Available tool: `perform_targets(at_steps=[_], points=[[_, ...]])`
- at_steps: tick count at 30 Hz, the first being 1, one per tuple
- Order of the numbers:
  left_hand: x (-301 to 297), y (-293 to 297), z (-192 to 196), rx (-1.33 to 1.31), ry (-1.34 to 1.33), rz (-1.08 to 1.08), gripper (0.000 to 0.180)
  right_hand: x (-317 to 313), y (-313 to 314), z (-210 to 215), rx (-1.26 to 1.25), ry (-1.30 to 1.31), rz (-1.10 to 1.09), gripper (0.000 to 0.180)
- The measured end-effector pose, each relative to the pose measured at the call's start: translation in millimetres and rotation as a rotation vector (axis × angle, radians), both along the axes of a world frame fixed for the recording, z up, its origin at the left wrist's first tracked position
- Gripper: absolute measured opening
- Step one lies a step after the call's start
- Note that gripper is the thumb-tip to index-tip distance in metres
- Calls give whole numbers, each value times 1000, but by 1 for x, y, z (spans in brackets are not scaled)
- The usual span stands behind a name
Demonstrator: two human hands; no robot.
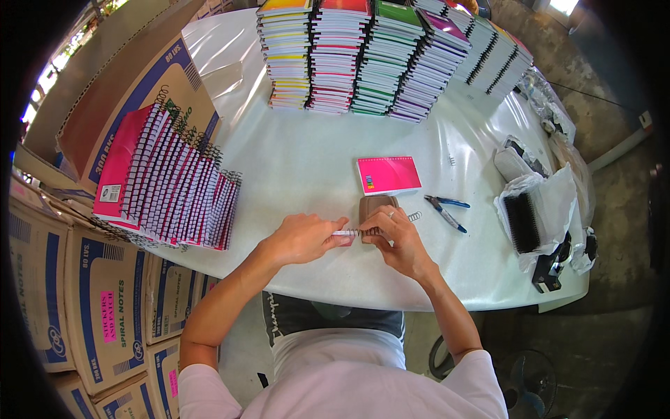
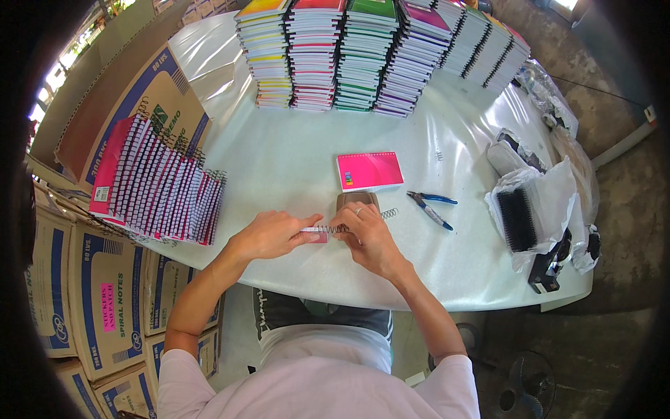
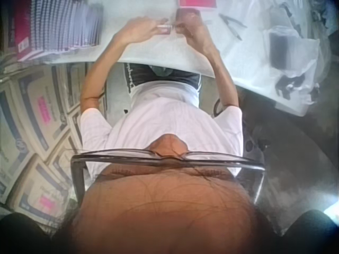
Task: The person threads a metal spiral coil through the punched holes of small notebooks and uses pliers to crimp the ends of the coil.
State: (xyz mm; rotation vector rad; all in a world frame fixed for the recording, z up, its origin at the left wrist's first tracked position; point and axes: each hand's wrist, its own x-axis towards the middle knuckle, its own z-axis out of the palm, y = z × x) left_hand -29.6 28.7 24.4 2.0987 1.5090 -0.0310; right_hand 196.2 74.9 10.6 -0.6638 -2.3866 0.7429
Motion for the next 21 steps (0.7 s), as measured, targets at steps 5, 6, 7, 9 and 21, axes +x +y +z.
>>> perform_targets(at_steps=[5, 6, 7, 9, 21], points=[[-1, 2, -1, 12, -24, 6, 53, 1, 3, -13, -187, 91, -19, 25], [-1, 2, -2, 17, -25, 8, 53, 1, 4, -12, -111, 73, 1, 25], [-1, 3, -1, 7, -26, 5, 53, 0, 4, -8, -35, 53, 18, 25], [0, 3, 2, -13, -27, -1, 53, 0, 6, -6, 60, 54, 49, 27], [-2, 6, -4, -21, -1, 6, 53, 3, 13, -36, 579, 138, 143, 37]])
